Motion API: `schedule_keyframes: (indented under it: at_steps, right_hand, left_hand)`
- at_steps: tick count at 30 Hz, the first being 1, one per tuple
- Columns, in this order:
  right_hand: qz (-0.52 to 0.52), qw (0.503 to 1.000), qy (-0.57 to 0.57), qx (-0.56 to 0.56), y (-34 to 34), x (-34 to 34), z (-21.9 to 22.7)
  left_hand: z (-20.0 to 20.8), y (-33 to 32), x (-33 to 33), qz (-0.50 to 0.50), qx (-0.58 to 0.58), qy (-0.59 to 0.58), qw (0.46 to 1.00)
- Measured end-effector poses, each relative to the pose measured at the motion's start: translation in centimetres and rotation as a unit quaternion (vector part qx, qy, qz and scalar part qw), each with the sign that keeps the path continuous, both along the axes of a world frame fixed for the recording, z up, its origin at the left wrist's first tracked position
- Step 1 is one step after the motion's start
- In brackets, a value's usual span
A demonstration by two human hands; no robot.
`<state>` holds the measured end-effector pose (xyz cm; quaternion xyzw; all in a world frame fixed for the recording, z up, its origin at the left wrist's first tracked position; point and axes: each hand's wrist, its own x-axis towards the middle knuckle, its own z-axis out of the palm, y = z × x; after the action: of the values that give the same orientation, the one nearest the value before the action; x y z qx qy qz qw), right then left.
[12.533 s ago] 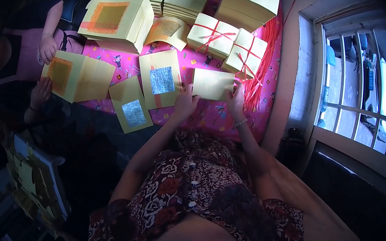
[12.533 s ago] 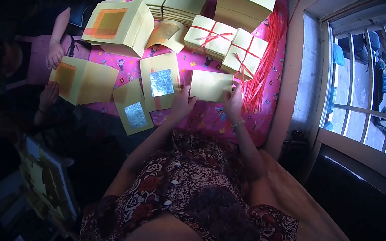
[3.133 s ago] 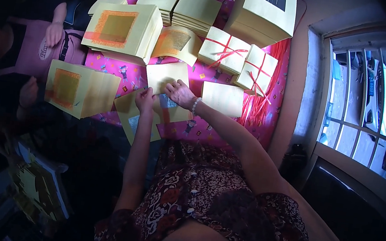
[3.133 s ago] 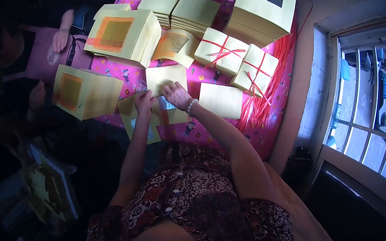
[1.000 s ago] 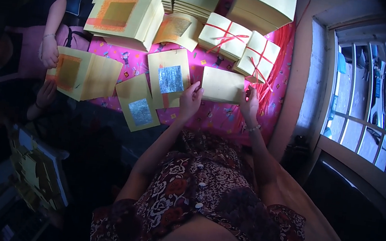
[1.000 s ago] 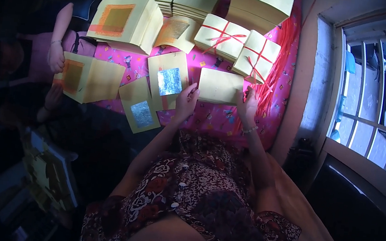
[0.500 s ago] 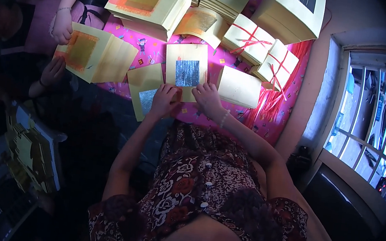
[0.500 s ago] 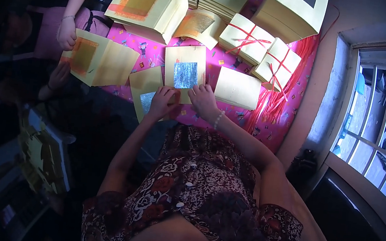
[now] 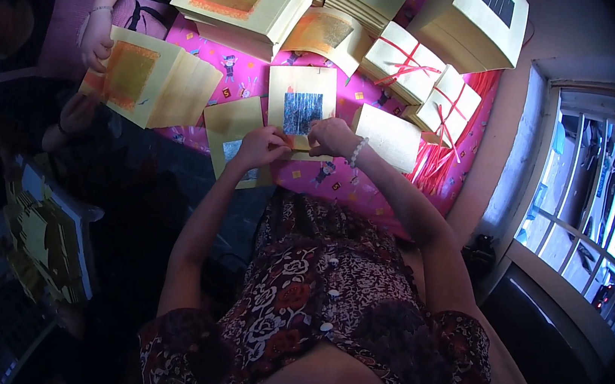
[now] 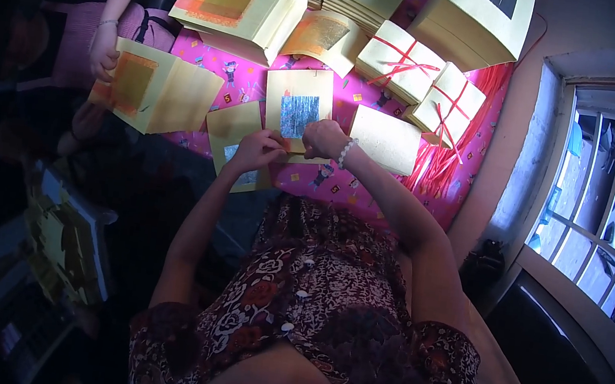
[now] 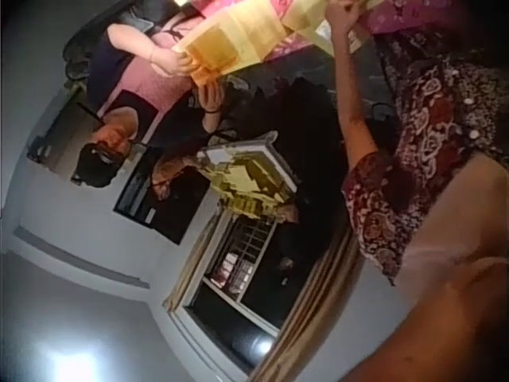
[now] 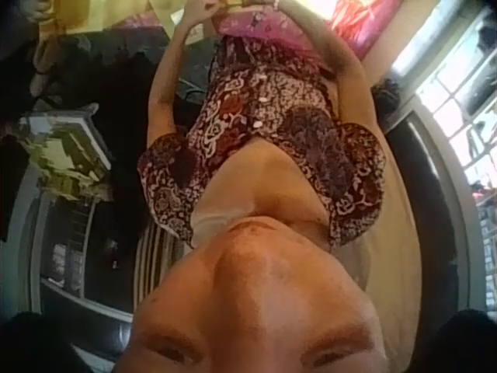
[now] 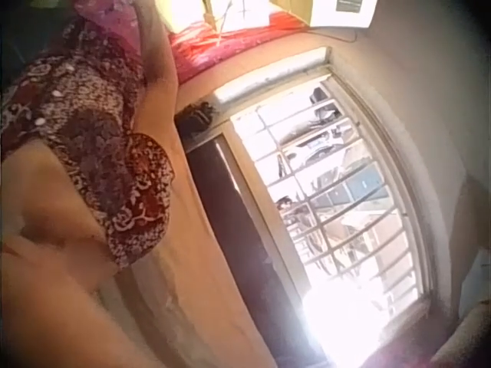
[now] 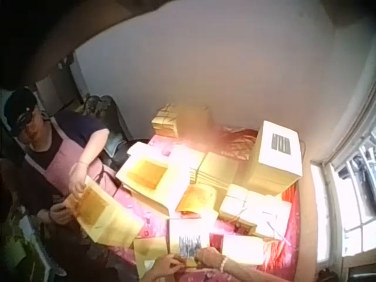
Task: Folding and stacking yellow ritual paper.
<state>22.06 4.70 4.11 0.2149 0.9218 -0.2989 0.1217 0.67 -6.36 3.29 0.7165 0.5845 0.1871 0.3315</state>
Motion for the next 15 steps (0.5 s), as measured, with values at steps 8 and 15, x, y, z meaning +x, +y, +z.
schedule_keyframes:
  at_steps: [8,15]
  right_hand:
    - [-0.002,0.999,-0.006,-0.031,0.7,-0.3,0.0]
    - [0.009,0.998,-0.043,-0.041,1.0,-0.6,0.4]
  left_hand:
    - [-0.4,1.0,-0.4,-0.005,-0.092,-0.001,0.996]
    - [-0.4,1.5,-0.4,-0.022,-0.113,-0.010,0.993]
